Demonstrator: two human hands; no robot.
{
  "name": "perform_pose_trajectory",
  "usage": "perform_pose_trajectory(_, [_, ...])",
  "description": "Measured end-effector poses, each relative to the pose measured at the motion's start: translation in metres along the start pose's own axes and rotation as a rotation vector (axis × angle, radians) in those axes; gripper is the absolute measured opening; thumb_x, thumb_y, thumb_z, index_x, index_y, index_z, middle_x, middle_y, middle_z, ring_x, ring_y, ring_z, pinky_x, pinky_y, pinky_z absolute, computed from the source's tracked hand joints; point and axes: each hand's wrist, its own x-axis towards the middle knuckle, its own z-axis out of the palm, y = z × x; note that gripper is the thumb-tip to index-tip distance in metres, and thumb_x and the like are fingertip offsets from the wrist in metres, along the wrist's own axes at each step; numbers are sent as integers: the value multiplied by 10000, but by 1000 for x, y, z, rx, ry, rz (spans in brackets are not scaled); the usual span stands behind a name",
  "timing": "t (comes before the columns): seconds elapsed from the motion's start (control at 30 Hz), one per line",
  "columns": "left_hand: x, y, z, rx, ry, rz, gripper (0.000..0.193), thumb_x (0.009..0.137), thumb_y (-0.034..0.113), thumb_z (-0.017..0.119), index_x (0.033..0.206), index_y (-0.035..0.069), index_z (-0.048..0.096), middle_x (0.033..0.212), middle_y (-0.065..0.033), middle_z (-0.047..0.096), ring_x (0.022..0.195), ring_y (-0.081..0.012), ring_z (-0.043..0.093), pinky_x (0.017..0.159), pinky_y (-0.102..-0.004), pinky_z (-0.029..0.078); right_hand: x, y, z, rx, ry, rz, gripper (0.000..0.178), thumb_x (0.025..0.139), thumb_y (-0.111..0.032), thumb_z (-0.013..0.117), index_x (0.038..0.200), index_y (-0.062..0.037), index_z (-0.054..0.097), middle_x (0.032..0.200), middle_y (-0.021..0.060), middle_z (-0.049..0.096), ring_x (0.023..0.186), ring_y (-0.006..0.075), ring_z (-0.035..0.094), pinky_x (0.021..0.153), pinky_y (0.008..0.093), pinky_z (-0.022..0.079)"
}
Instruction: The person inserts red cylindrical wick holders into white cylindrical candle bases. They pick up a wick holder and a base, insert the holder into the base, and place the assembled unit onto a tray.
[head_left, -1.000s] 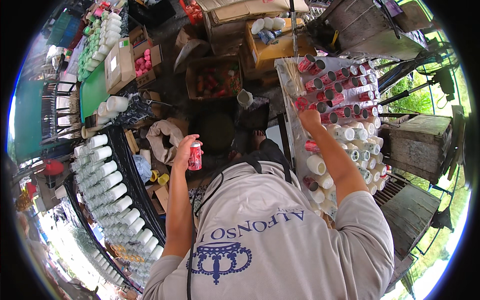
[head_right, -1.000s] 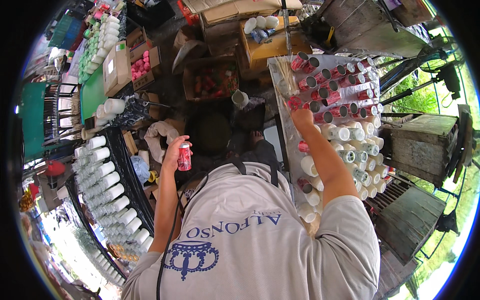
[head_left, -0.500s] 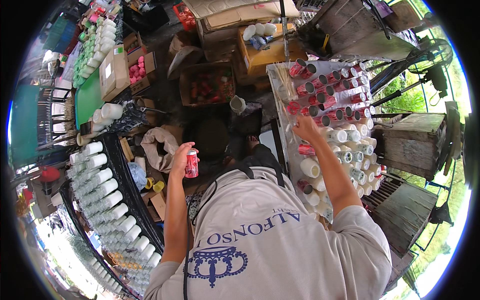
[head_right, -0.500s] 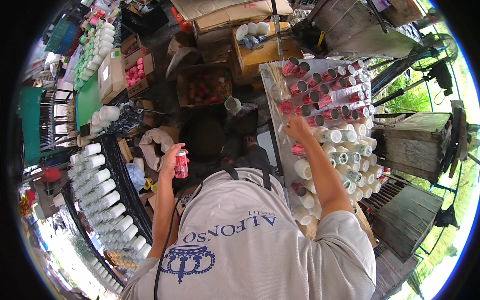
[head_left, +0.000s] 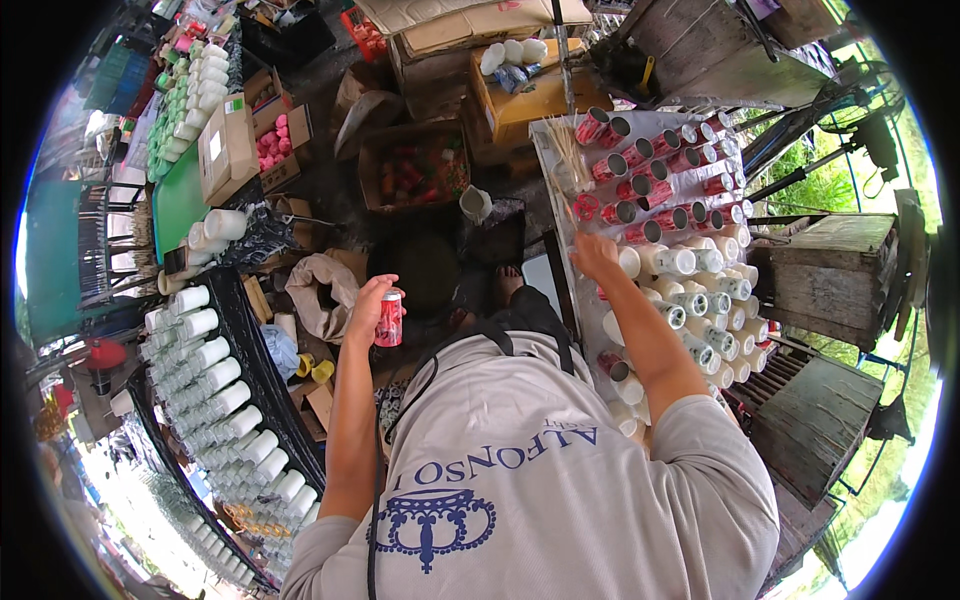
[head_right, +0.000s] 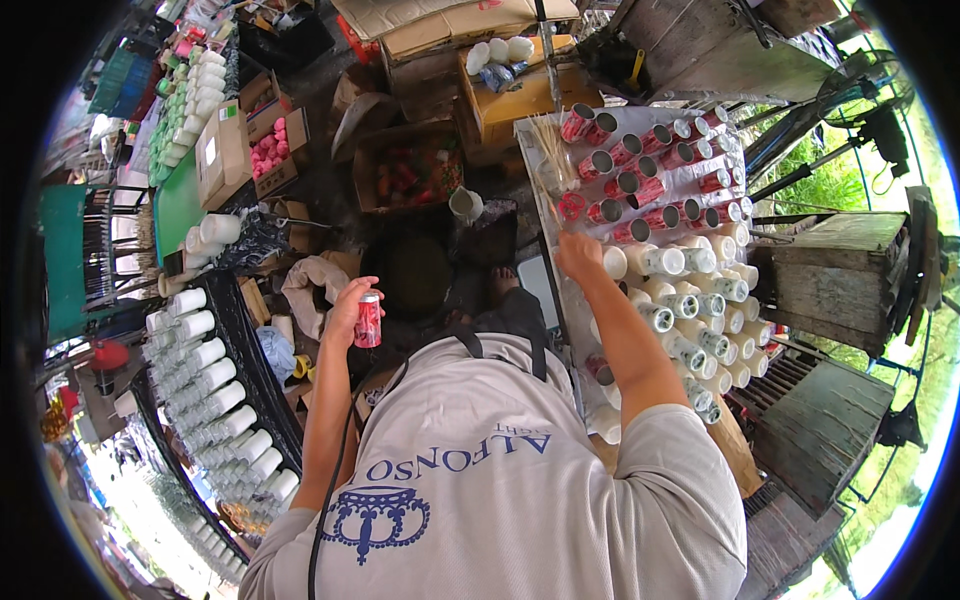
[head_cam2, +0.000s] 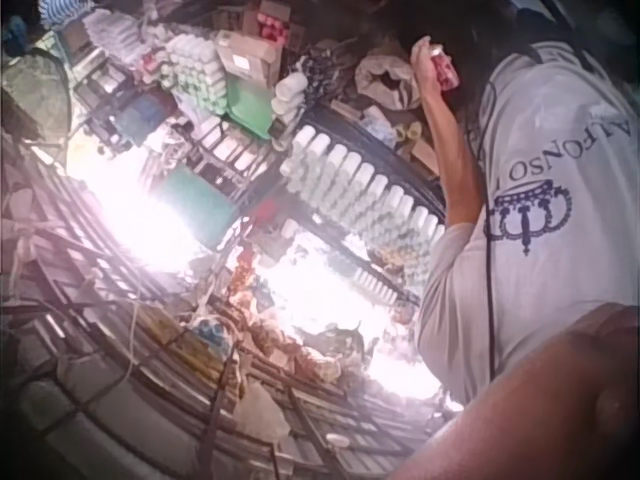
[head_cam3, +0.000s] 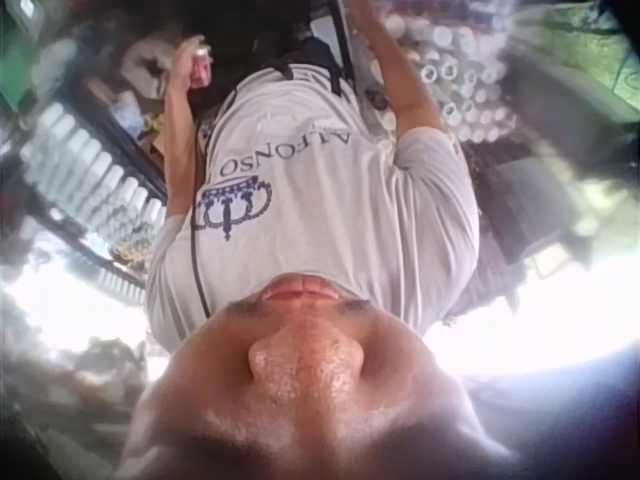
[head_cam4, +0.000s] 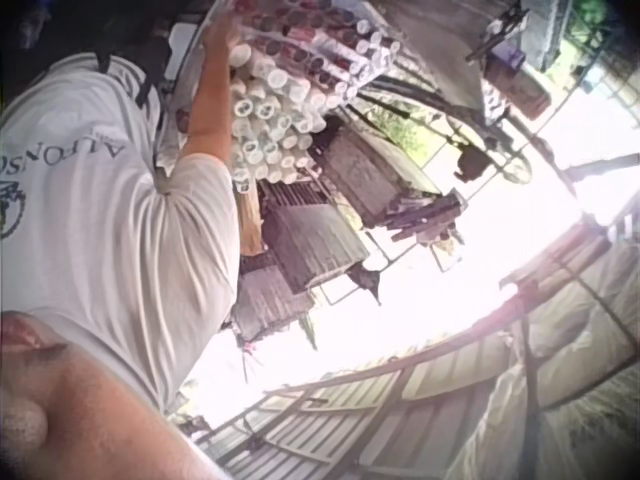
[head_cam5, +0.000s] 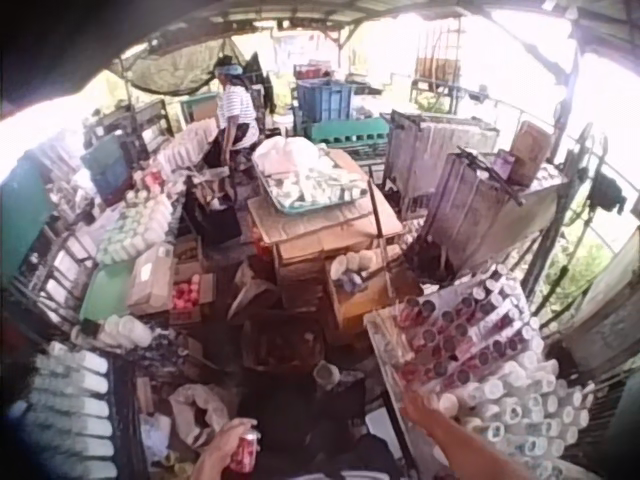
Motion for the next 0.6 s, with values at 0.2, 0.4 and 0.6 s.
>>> perform_pose_trajectory(0.2, [-4, -4, -1, -13, 18, 0, 316, 1092, 289, 554, 1303, 70, 636, 960, -118, 725, 683, -218, 721, 598, -341, 582, -10, 1, -7, 167, 4, -143, 219, 820, -224, 720, 940, -41, 706, 892, 220, 749, 858, 402, 746, 785, 525, 599])
perform_pose_trajectory(0.4, [-7, -16, -8, -61, 56, -9, 304, 1086, 292, 569, 1281, 72, 650, 949, -111, 730, 663, -216, 715, 601, -343, 585, -58, 1, 34, 1329, -67, 262, 88, 869, -103, 595, 905, -75, 520, 688, 64, 575, 536, 218, 557, 470, 415, 422])
perform_pose_trajectory(0.6, [-6, -12, -5, -65, 55, -8, 308, 1083, 287, 564, 1291, 78, 653, 945, -110, 732, 664, -220, 717, 584, -344, 583, -86, 10, 103, 1048, 91, 520, 249, 877, -144, 619, 1104, -45, 588, 747, 80, 617, 594, 219, 599, 525, 409, 490])
